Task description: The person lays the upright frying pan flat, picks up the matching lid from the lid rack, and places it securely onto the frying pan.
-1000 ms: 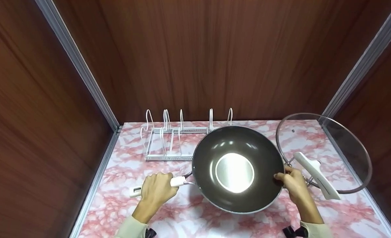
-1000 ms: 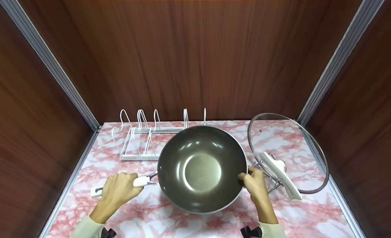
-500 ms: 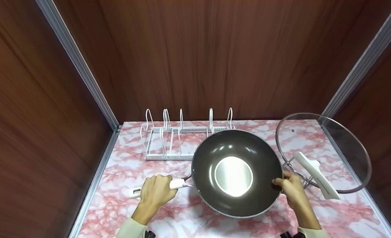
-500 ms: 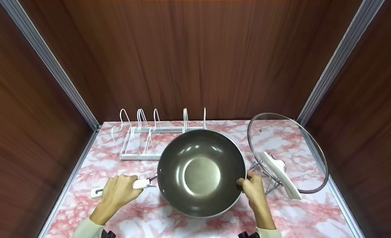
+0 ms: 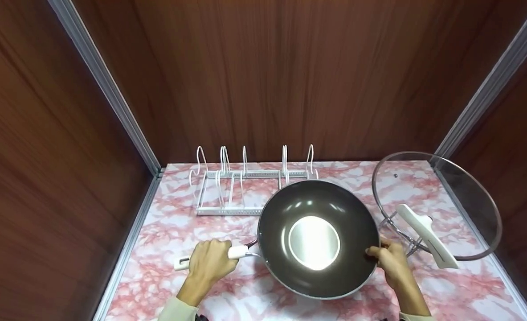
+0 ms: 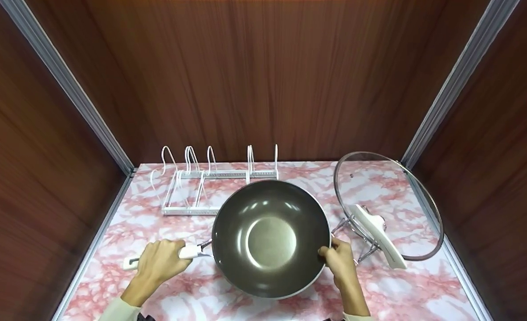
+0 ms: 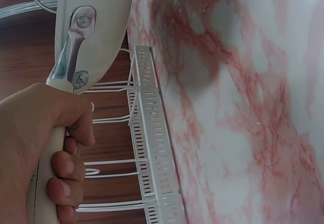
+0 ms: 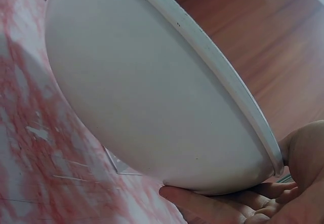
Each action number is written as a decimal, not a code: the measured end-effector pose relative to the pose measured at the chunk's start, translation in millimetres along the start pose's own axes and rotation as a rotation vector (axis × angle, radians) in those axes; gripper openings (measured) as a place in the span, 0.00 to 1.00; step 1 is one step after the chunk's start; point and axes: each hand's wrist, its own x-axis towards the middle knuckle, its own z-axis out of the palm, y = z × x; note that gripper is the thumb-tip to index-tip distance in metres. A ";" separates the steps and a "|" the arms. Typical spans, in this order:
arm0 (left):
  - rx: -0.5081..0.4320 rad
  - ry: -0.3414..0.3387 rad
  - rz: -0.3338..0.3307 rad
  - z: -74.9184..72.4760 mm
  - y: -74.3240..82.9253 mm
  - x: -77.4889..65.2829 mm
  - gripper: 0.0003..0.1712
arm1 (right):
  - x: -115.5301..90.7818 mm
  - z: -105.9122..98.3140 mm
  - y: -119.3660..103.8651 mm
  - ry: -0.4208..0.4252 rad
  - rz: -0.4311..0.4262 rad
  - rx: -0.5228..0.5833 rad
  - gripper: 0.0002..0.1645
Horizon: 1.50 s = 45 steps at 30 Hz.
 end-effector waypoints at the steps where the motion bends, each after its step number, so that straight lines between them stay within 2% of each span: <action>1: -0.003 -0.007 -0.001 0.3 -0.2 -0.9 0.21 | 0.1 0.4 0.9 -0.005 0.002 0.007 0.24; 9: 0.007 0.000 0.020 4.7 -2.5 -6.3 0.22 | -2.9 3.9 7.8 -0.008 -0.002 0.001 0.30; 15: -0.001 -0.015 -0.002 8.3 -3.2 -9.7 0.21 | -2.7 5.1 14.9 -0.009 0.003 0.005 0.29; 22: -0.010 -0.045 -0.023 12.3 -4.1 -12.9 0.22 | -1.0 6.5 21.3 -0.008 0.026 0.011 0.23; 30: -0.010 -0.078 -0.029 16.5 -6.2 -15.2 0.22 | 0.4 10.1 28.5 -0.026 0.043 0.022 0.33; 37: -0.003 -0.090 -0.020 21.2 -9.4 -19.1 0.22 | 3.2 13.7 35.3 -0.022 0.044 0.023 0.25; 45: -0.015 -0.130 -0.027 25.1 -11.7 -18.1 0.21 | 4.0 16.0 43.7 -0.011 0.062 0.033 0.32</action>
